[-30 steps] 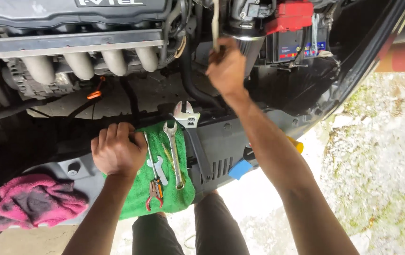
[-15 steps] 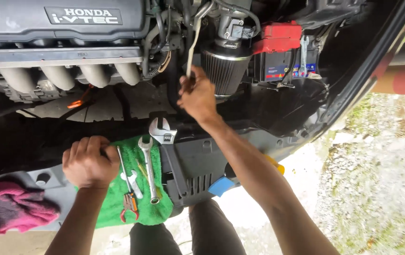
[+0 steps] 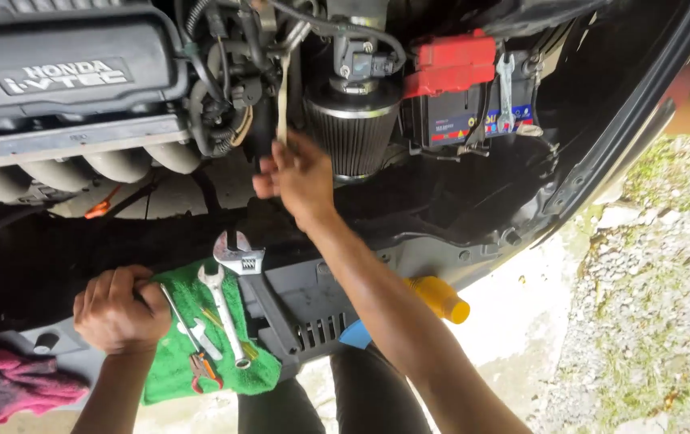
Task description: Using a small brush to remove dust from engine components and handling tools in an engine bay.
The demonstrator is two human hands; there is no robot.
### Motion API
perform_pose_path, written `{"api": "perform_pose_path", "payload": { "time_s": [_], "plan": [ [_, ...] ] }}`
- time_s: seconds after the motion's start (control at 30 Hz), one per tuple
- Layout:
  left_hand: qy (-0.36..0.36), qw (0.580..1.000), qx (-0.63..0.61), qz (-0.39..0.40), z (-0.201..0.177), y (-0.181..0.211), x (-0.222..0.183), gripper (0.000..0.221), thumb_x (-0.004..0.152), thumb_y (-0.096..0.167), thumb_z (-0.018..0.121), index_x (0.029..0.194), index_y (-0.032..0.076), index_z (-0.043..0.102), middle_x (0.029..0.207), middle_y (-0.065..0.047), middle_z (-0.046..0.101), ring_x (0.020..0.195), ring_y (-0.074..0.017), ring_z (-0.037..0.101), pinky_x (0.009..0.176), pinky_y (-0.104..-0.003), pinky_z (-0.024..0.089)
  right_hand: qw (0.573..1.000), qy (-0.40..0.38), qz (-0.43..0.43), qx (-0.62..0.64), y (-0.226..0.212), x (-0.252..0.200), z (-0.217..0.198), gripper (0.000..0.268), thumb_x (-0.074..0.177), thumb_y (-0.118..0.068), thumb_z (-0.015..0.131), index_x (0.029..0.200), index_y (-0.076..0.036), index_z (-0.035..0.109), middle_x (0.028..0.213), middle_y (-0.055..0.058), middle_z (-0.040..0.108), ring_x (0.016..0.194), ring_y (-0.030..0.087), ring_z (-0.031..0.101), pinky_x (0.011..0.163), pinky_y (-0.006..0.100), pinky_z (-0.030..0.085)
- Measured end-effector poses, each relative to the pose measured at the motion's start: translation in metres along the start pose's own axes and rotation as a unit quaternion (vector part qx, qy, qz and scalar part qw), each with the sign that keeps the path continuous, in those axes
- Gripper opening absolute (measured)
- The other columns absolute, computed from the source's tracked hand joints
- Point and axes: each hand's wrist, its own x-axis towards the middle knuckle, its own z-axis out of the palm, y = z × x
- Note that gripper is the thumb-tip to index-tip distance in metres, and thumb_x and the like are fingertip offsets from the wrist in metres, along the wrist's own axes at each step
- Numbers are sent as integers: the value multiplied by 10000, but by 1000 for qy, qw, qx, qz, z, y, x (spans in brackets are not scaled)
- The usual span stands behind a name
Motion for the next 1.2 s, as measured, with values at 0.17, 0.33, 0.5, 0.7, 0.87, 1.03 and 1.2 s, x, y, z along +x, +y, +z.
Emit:
{"api": "perform_pose_path", "payload": {
  "time_s": [0.17,0.33,0.5,0.7,0.87,1.03,1.2],
  "plan": [
    [-8,1000,-1,1,3,0,2,176,755,128,499,755,187,665,729,3,608,682,-262,580,630,-374,416,998,-47,-34,18,3,9,2,398,931,-96,529,1318,-6,502,1014,192,673,599,199,672,542,315,605],
    [-13,1000,3,-5,4,-1,-1,189,754,128,490,730,184,668,722,10,625,671,-242,588,618,-360,419,996,-33,-32,71,7,26,-3,318,920,22,562,1237,-10,564,951,157,663,615,195,674,488,259,592],
    [-6,1000,-4,-6,0,3,-1,191,753,107,489,718,175,664,739,17,645,686,-233,605,632,-358,429,997,-69,-40,23,29,0,-2,349,954,-135,495,1263,27,511,1068,234,649,813,293,696,731,373,617],
    [-3,1000,-17,4,4,1,4,180,721,108,486,715,157,659,733,15,643,650,-242,574,606,-364,409,994,-14,-41,105,6,32,0,388,937,-119,515,1301,14,497,1055,202,643,789,288,683,743,416,602],
    [-7,1000,-21,6,4,2,9,184,720,113,495,726,159,673,737,-6,640,653,-251,574,612,-372,414,992,-36,-46,113,27,16,-7,343,953,-87,511,1282,10,504,1034,194,640,740,238,676,655,349,612],
    [-1,1000,-28,7,3,-1,1,190,738,128,478,712,168,662,719,8,632,651,-239,576,598,-361,404,985,-15,-78,150,18,30,-3,403,948,-99,511,1337,3,483,991,168,643,747,250,665,688,372,580],
    [-11,1000,-20,2,4,-2,1,195,733,134,484,719,184,672,715,15,625,654,-231,575,604,-355,414,987,-30,-95,129,35,21,-8,338,943,-55,551,1281,-35,556,884,134,642,610,176,634,522,293,579]
  ]
}}
